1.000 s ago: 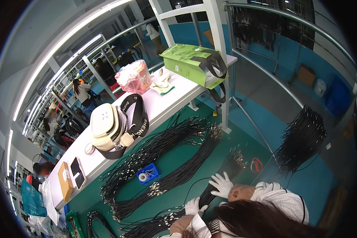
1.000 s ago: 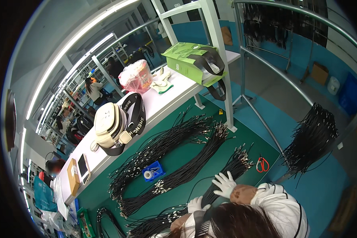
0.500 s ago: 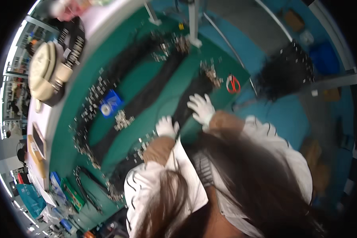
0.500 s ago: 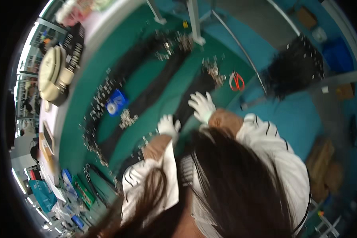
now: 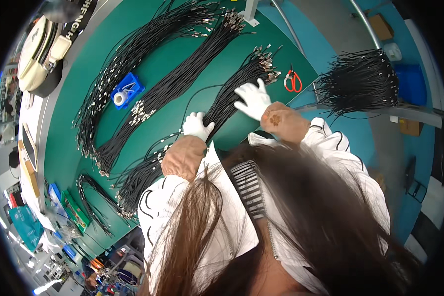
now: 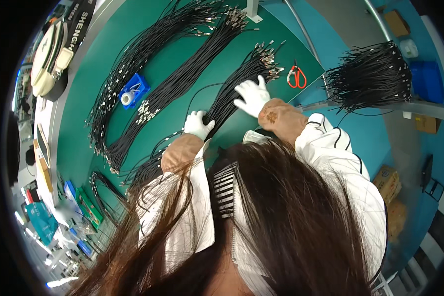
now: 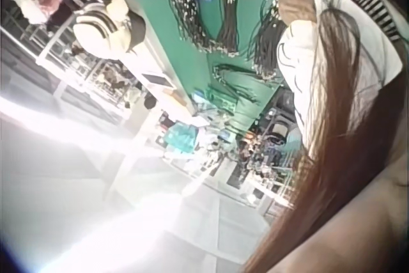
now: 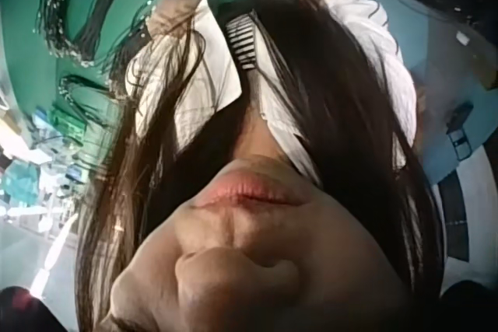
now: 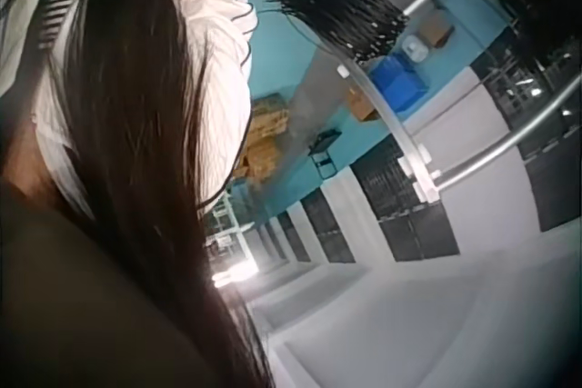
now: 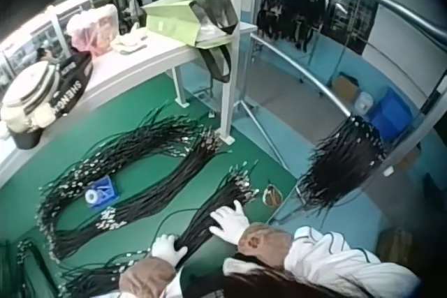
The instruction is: The recorder is organizing and laying out bundles of black wire harnesses on a green workbench in an industrial setting.
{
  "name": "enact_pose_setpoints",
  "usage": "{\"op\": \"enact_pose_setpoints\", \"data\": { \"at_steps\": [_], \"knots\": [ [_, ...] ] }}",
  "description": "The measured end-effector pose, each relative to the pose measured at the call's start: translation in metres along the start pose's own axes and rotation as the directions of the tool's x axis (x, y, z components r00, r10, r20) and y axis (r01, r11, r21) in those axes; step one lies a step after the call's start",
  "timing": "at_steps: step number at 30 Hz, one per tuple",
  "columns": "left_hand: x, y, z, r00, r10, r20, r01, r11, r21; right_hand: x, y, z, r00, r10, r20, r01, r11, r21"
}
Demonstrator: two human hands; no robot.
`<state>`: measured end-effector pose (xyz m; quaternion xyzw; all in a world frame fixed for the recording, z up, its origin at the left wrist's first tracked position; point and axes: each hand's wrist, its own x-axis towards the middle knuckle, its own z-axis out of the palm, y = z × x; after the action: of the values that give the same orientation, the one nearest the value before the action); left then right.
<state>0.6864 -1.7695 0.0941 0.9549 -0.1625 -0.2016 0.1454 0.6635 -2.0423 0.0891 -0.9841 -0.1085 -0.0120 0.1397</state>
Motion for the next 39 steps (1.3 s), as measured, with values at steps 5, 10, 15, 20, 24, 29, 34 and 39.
{"op": "enact_pose_setpoints", "data": {
  "at_steps": [5,10,15,20,24,29,34,39],
  "knots": [
    [0.019,0.0,-0.009,0.987,-0.126,0.095,0.136,0.984,-0.113,0.04,0.03,-0.026,0.991,0.109,-0.074,-0.124,0.96,-0.251],
    [0.012,-0.001,0.006,0.992,-0.126,0.019,0.127,0.985,-0.113,0.064,0.067,-0.031,0.954,0.284,-0.092,-0.293,0.95,-0.11],
    [-0.008,-0.002,0.02,0.962,0.134,-0.237,-0.145,0.989,-0.026,0.075,0.005,-0.035,0.944,-0.057,-0.324,0.086,0.994,0.074],
    [-0.021,-0.015,0.011,0.923,0.268,-0.275,-0.279,0.96,-0.002,0.064,-0.011,0.003,0.945,-0.273,0.179,0.284,0.958,-0.04],
    [-0.08,-0.061,0.003,0.766,-0.217,-0.605,0.092,0.969,-0.231,0.078,-0.014,-0.019,0.95,-0.174,0.258,0.209,0.971,-0.117],
    [-0.175,-0.139,0.009,0.586,-0.318,-0.745,0.416,0.907,-0.061,0.077,0.008,0.01,0.966,-0.169,0.197,0.169,0.986,0.017],
    [-0.185,-0.115,-0.005,0.714,-0.319,-0.623,0.406,0.914,-0.003,0.057,-0.053,-0.004,0.918,-0.398,0.002,0.392,0.906,0.157],
    [-0.145,-0.132,0.014,0.877,-0.178,-0.446,0.275,0.947,0.163,0.029,-0.108,0.02,0.741,-0.584,0.331,0.621,0.784,-0.006]
  ]
}}
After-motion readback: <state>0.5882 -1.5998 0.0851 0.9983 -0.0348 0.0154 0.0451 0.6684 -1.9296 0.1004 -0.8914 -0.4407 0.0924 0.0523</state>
